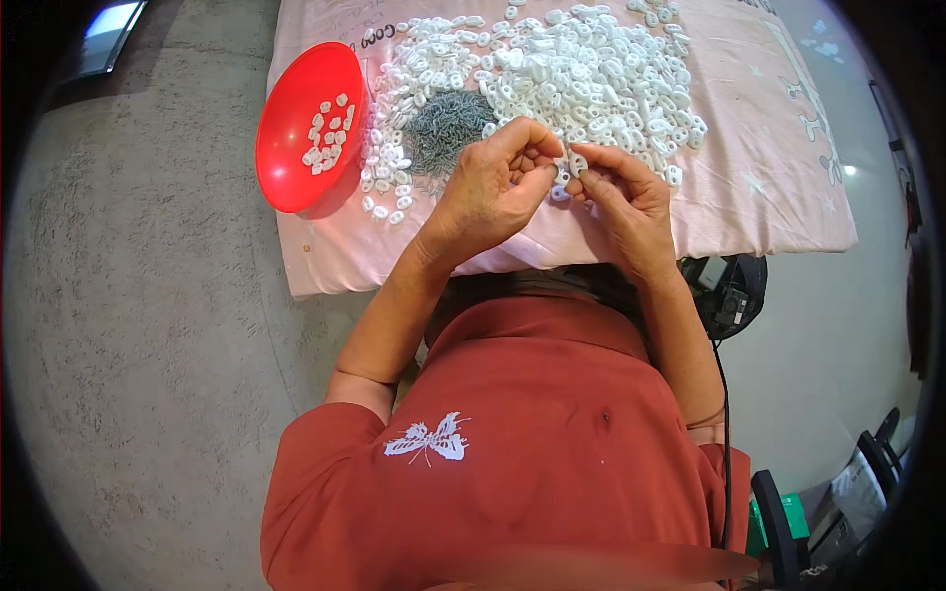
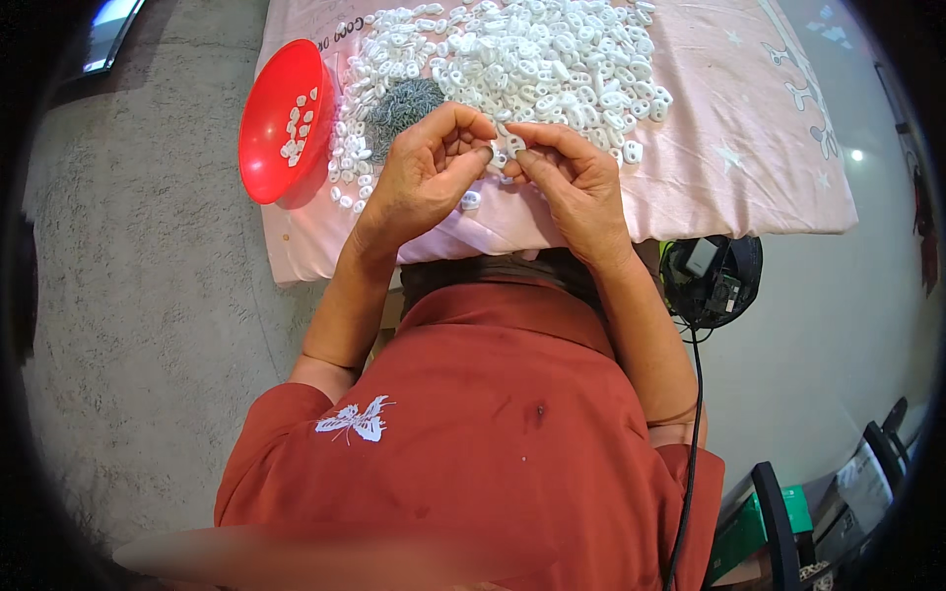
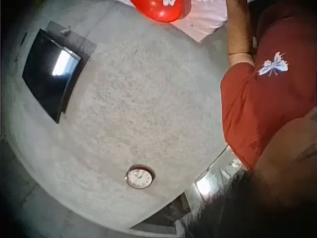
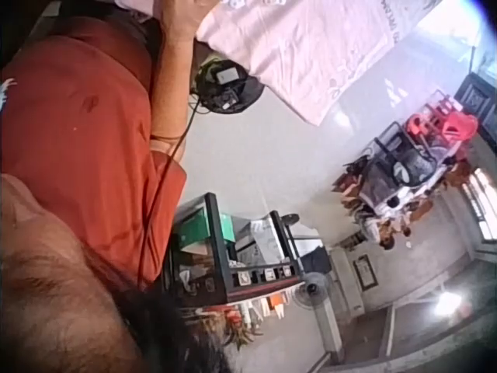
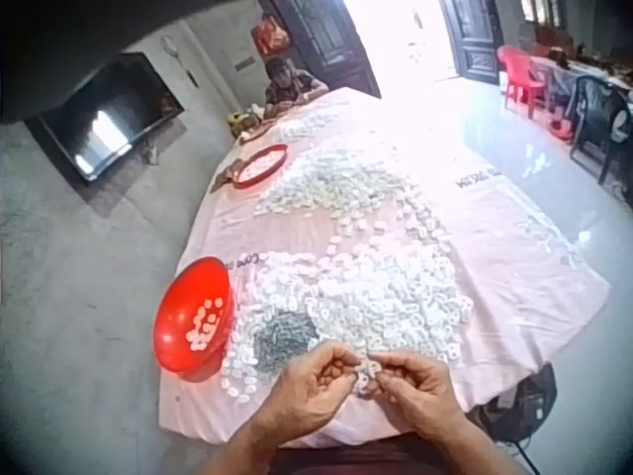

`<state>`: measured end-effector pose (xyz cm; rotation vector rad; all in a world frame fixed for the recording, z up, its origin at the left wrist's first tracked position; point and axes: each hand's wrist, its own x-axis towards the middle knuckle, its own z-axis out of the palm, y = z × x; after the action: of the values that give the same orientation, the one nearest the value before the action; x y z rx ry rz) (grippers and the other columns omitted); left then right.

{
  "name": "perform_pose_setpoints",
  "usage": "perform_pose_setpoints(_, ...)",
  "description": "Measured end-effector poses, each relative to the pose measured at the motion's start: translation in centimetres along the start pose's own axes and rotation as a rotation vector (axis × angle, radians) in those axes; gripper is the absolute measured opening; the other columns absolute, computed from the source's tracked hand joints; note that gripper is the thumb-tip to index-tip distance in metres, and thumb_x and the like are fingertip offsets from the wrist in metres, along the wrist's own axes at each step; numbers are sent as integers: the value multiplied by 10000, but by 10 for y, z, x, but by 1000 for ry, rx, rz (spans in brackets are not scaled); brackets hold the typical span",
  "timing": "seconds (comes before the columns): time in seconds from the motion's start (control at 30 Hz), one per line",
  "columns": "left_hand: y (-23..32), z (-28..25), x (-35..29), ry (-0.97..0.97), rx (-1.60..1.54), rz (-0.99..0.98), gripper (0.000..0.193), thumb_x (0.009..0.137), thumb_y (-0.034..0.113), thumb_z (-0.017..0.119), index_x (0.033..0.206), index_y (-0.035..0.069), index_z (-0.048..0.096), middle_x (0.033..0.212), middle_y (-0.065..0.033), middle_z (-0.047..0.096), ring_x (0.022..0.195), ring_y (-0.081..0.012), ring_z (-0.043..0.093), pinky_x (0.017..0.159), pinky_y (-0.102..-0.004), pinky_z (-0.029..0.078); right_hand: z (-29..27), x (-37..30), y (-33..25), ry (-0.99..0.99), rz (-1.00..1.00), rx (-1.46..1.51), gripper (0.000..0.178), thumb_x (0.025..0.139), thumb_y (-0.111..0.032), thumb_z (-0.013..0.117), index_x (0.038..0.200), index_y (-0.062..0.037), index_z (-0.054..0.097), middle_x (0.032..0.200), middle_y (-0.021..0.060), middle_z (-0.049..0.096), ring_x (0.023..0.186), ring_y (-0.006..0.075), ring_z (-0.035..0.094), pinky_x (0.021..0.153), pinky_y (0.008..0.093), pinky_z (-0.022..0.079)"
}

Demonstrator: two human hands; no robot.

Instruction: The person assembles small metal pins into white plastic components by hand at a workbench.

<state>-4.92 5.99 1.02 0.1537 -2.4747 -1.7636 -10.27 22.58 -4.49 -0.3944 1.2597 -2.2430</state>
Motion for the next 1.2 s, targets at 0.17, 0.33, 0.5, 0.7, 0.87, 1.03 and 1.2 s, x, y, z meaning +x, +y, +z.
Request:
perform_pose_setpoints(0.17, 7, -3, -1, -79, 15, -121, 129, 900, -42, 585, 1023, -4, 575, 899, 12, 565, 821, -26, 530, 701, -161, 450, -1, 1, 2, -13, 3, -32, 262, 932, -1, 586, 1189, 13, 637, 897, 41, 654, 802, 81, 625, 744, 205, 505)
perform_pose_setpoints(0.33, 7, -3, -1, -77, 19, -109, 136, 900, -40, 586, 1032, -9, 573, 891, 13, 565, 809, -23, 524, 693, -160, 447, -3, 0, 1, -51, 8, -68, 267, 935, -10, 585, 1195, 13, 637, 887, 36, 644, 773, 79, 616, 704, 205, 489)
perform_pose_setpoints(0.5, 8, -1, -1, -74, 10, -109, 138, 903, -40, 580, 1037, -12, 570, 891, 13, 565, 806, -26, 523, 696, -163, 448, -2, 0, 2, -56, 10, -53, 270, 936, -12, 582, 1199, 17, 636, 890, 39, 627, 751, 82, 612, 694, 206, 485)
perform_pose_setpoints(0.7, 9, 1, -1, -66, -11, -106, 133, 907, -38, 571, 1038, -15, 565, 899, 8, 569, 820, -34, 534, 718, -171, 457, -3, 0, 1, -56, 9, -75, 268, 939, -5, 570, 1198, 21, 636, 896, 42, 617, 757, 85, 616, 698, 205, 486)
perform_pose_setpoints(0.87, 10, 2, -2, -62, 16, -111, 128, 909, -37, 568, 1036, -15, 565, 900, 5, 572, 839, -36, 543, 739, -172, 461, -3, 0, 1, -58, 3, -62, 267, 937, 1, 567, 1195, 24, 636, 890, 39, 617, 758, 85, 616, 701, 205, 486)
perform_pose_setpoints(1.03, 4, 4, -2, -3, 35, 18, 109, 877, 10, 565, 975, -35, 587, 743, -34, 615, 680, -59, 573, 607, -228, 487, -1, -1, 1, -42, 0, -63, 268, 937, 1, 568, 1195, 24, 637, 884, 37, 616, 756, 83, 615, 698, 202, 485)
perform_pose_setpoints(1.2, 6, -2, -4, -4, 53, -51, 116, 921, 7, 553, 1011, -25, 619, 797, -8, 601, 732, -50, 557, 656, -206, 471, -2, 0, 2, -21, -11, -57, 278, 936, 0, 571, 1208, 22, 625, 869, 41, 633, 756, 83, 617, 706, 201, 488)
